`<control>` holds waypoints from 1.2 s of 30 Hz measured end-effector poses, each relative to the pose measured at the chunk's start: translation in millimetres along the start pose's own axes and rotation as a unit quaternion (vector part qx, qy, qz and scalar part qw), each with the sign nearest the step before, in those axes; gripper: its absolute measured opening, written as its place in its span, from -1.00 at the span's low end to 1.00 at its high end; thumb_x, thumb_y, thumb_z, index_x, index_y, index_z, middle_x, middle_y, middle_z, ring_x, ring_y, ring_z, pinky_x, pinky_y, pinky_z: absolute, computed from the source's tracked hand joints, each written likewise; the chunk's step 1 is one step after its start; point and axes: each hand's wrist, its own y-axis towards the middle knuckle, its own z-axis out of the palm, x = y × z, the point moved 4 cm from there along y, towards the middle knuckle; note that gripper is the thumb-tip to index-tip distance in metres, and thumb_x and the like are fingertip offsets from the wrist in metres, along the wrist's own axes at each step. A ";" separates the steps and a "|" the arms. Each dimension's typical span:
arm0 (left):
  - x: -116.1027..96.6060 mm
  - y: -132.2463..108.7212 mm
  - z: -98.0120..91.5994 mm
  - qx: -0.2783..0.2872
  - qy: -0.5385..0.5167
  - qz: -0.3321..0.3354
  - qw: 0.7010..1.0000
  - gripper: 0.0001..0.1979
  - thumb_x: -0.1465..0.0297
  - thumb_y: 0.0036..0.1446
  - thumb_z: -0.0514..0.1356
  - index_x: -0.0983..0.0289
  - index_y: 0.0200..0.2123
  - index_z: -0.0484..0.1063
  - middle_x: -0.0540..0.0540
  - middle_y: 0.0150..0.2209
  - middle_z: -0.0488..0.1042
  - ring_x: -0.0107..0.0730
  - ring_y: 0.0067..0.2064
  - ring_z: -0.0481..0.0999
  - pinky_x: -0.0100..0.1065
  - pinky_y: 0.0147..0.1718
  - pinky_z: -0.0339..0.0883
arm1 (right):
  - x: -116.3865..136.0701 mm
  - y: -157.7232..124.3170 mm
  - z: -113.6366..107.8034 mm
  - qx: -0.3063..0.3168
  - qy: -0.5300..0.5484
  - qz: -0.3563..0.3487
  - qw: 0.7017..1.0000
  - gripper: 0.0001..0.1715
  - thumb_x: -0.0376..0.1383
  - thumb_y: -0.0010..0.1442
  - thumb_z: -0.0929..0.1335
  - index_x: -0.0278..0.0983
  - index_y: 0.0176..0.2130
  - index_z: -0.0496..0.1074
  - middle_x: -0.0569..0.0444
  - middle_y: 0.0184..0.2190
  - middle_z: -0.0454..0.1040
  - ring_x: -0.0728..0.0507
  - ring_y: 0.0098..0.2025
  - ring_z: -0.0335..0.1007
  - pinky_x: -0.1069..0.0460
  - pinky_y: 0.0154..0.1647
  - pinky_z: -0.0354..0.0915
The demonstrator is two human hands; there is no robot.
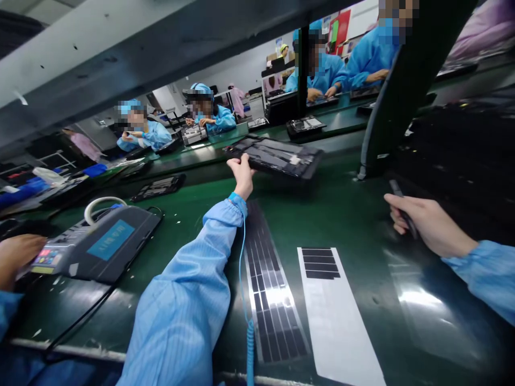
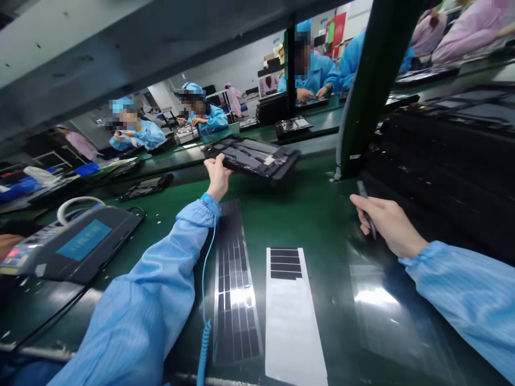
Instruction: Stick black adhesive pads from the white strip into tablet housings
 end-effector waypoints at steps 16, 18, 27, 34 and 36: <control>17.6 -34.8 20.6 0.381 0.264 -0.052 0.885 -0.90 0.42 0.06 0.13 0.35 -0.37 0.36 0.02 -0.45 0.44 -0.58 -0.45 0.40 -0.54 -0.38 0.24 | 12.1 -7.7 0.9 0.000 -0.103 -0.041 0.994 -0.62 -0.22 0.15 0.30 -0.30 -0.62 0.19 0.20 -0.77 0.14 0.10 -0.78 0.03 0.13 -0.75 -0.04; 4.8 -83.8 32.7 0.533 0.314 0.061 0.783 -0.88 0.40 0.07 0.13 0.36 -0.36 0.37 0.02 -0.43 0.42 -0.53 -0.39 0.40 -0.48 -0.34 0.25 | 24.1 -15.6 6.4 0.024 -0.110 -0.057 0.992 -0.65 -0.20 0.17 0.28 -0.31 -0.57 0.21 0.21 -0.77 0.16 0.11 -0.79 0.05 0.16 -0.79 -0.05; 7.9 -193.6 -14.7 0.647 0.411 0.274 0.581 -0.65 0.29 0.16 0.07 0.30 -0.01 0.21 0.19 -0.09 0.27 -0.23 -0.08 0.24 -0.19 -0.07 0.22 | 47.0 -30.1 66.0 0.211 -0.239 -0.181 0.930 -0.53 -0.02 0.16 0.24 -0.33 -0.55 0.26 0.12 -0.63 0.33 0.05 -0.61 0.29 0.13 -0.54 0.25; 11.6 -149.9 -13.8 0.579 0.434 0.268 0.636 -0.77 0.31 0.20 0.01 0.30 -0.15 0.30 0.13 -0.19 0.31 -0.30 -0.12 0.29 -0.25 -0.08 0.23 | 21.4 -19.8 69.7 0.181 -0.341 -0.205 0.899 -0.56 -0.06 0.21 0.15 -0.29 -0.55 0.19 0.16 -0.63 0.26 0.05 -0.59 0.17 0.11 -0.51 0.09; 17.3 -135.9 -15.0 0.551 0.443 0.264 0.656 -0.81 0.34 0.19 0.02 0.31 -0.21 0.31 0.13 -0.22 0.32 -0.31 -0.14 0.30 -0.27 -0.10 0.24 | 20.4 -20.3 71.0 0.188 -0.367 -0.215 0.885 -0.57 -0.05 0.20 0.16 -0.28 -0.53 0.18 0.17 -0.63 0.25 0.03 -0.58 0.15 0.11 -0.52 0.05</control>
